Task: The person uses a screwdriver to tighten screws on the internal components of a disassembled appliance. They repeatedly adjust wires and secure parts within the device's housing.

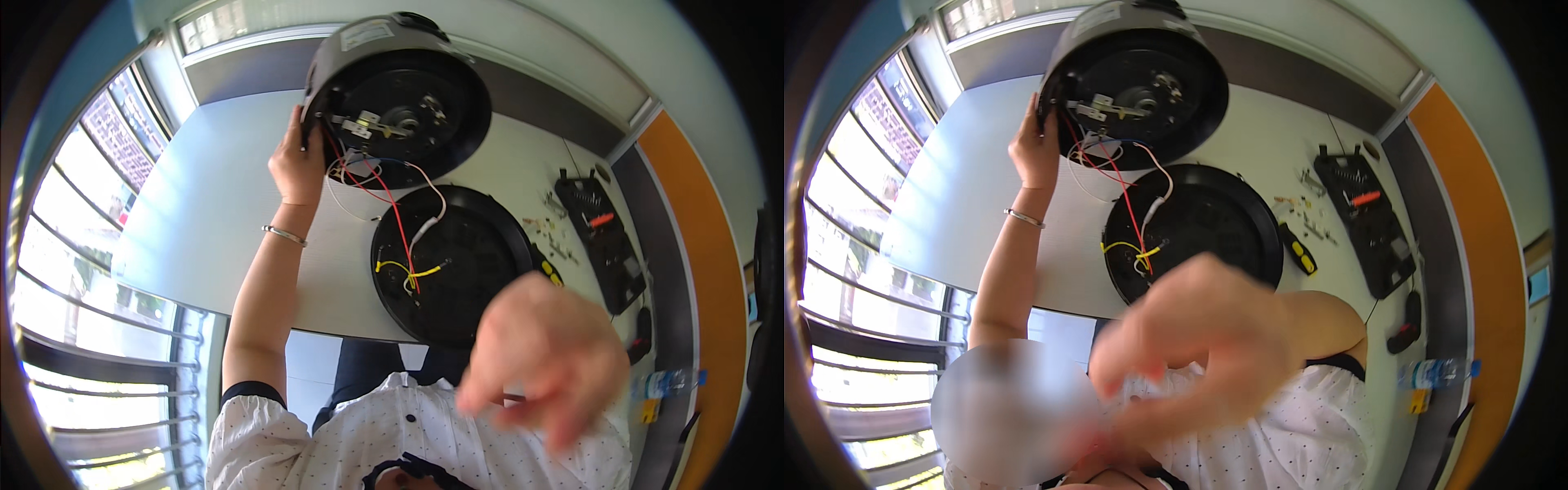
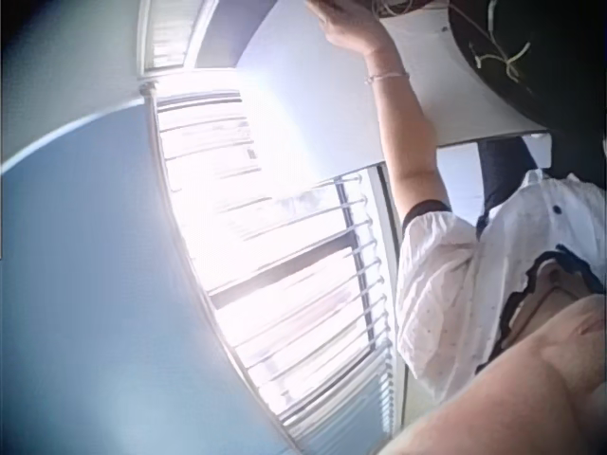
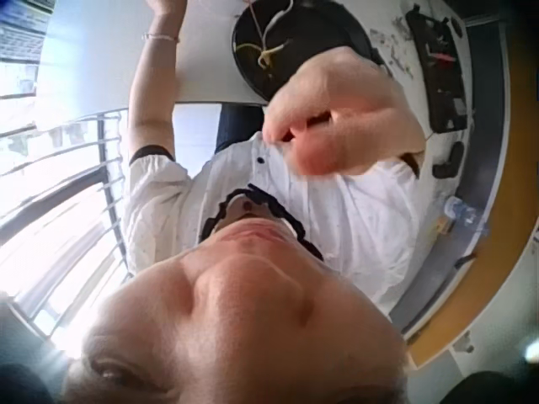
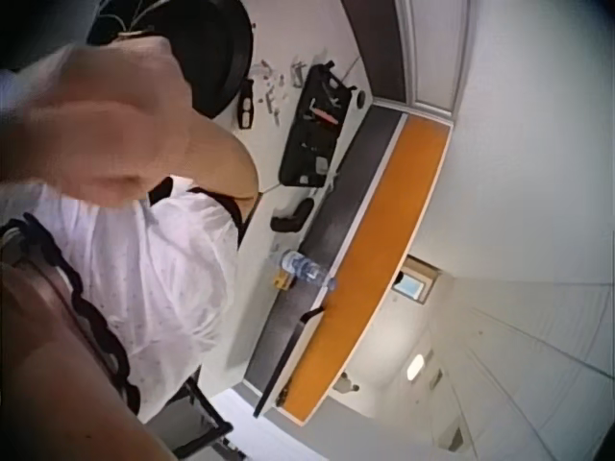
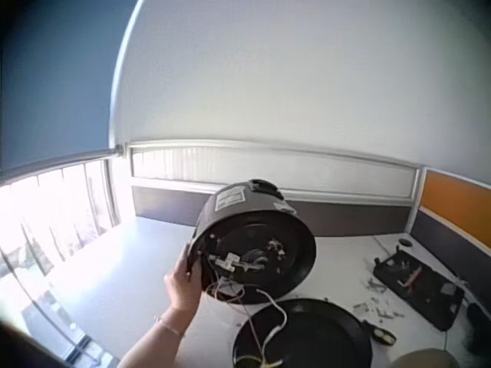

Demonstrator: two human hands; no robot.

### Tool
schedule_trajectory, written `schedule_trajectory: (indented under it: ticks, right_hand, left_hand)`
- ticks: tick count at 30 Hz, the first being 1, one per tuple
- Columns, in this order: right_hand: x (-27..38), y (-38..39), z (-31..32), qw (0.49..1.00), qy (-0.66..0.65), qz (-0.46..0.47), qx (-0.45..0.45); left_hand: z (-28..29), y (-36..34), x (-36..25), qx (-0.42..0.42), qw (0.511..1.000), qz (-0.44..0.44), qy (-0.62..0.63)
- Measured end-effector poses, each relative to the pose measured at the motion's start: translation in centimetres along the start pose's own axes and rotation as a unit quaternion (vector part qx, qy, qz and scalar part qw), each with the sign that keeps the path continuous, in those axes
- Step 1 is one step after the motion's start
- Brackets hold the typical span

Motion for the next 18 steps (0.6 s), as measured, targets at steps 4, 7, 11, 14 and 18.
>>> schedule_trajectory:
  ticks: [4,7,11,14,18]
  right_hand:
    - [2.4,1.5,-3.3,0.961,0.057,0.186,-0.198]
    - [3.5,1.8,-3.2,0.934,0.092,0.210,-0.274]
    - [5.2,2.6,-1.8,0.937,0.116,0.167,-0.285]
    - [5.3,4.3,-1.0,0.945,0.134,0.168,-0.248]
    - [6.1,7.8,1.2,0.950,0.254,0.079,-0.161]
  left_hand:
    - [-0.1,-0.2,-1.0,0.031,0.999,0.028,-0.003]
    - [0.1,-0.1,-0.9,0.016,1.000,0.019,0.004]
    - [0.2,0.0,-1.1,0.027,1.000,0.010,0.001]
    - [0.3,0.3,-1.3,0.033,0.999,0.000,0.026]
    - [1.6,0.0,-3.9,0.059,0.998,0.007,-0.027]
Point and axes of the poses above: each hand's wrist, its own y-axis away from the middle knuckle, its own z-axis out of the back of the hand, x = y × z, the point moved 1 cm from there along -y, towards the middle knuckle, and after that the axes turned 6 degrees about -x, right-handed, at the moved point
